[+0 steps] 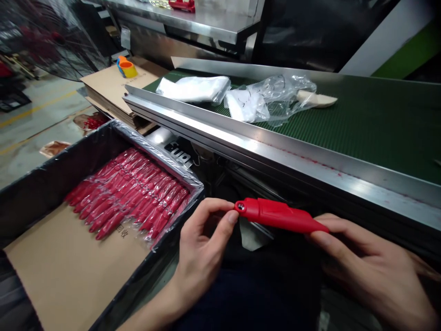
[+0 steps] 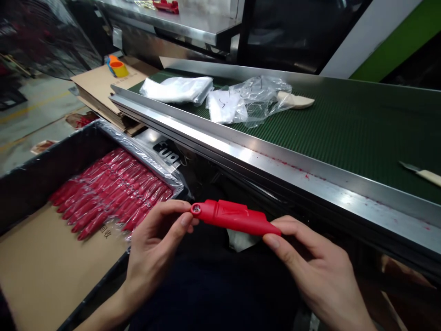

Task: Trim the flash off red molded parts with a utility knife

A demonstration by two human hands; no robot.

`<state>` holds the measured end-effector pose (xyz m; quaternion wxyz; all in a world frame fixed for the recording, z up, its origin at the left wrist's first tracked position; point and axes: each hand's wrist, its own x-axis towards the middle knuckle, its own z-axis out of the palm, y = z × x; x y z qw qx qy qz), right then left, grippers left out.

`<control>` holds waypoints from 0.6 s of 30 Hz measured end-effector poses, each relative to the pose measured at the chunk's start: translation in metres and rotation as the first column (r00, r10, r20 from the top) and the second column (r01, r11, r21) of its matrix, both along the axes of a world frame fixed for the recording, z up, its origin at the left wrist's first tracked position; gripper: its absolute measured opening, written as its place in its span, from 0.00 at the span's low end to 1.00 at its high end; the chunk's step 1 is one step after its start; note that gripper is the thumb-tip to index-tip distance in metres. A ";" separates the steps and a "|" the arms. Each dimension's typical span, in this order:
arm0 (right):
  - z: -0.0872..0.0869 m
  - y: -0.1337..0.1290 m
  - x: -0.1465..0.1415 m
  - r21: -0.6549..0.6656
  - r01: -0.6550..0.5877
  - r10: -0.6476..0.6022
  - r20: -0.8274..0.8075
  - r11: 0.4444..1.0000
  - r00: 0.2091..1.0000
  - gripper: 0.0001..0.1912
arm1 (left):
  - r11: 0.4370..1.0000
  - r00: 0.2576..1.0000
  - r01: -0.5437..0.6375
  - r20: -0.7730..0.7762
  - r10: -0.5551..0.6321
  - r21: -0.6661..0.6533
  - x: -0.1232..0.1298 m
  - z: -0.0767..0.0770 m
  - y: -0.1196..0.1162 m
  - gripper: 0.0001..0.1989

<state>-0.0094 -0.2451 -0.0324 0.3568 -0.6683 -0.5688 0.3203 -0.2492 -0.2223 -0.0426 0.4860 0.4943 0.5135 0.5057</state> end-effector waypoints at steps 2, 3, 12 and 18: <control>0.000 0.003 -0.002 -0.041 -0.022 0.020 -0.038 0.999 0.999 0.14 | 1.000 1.000 -0.001 -0.018 0.001 -0.017 -0.003 -0.003 0.003 0.03; 0.000 0.005 -0.003 -0.053 -0.035 0.032 -0.047 0.998 0.998 0.15 | 1.000 0.999 0.006 -0.042 -0.007 -0.023 -0.004 -0.005 0.004 0.03; 0.012 0.026 -0.043 0.188 -0.520 0.473 0.247 0.833 0.846 0.08 | 0.828 0.799 0.400 -0.592 -0.105 0.393 -0.004 -0.030 0.006 0.37; 0.057 0.104 -0.042 0.284 -0.562 0.373 0.512 0.777 0.774 0.09 | 0.822 0.905 0.411 -0.279 -0.320 0.393 0.000 -0.041 0.009 0.24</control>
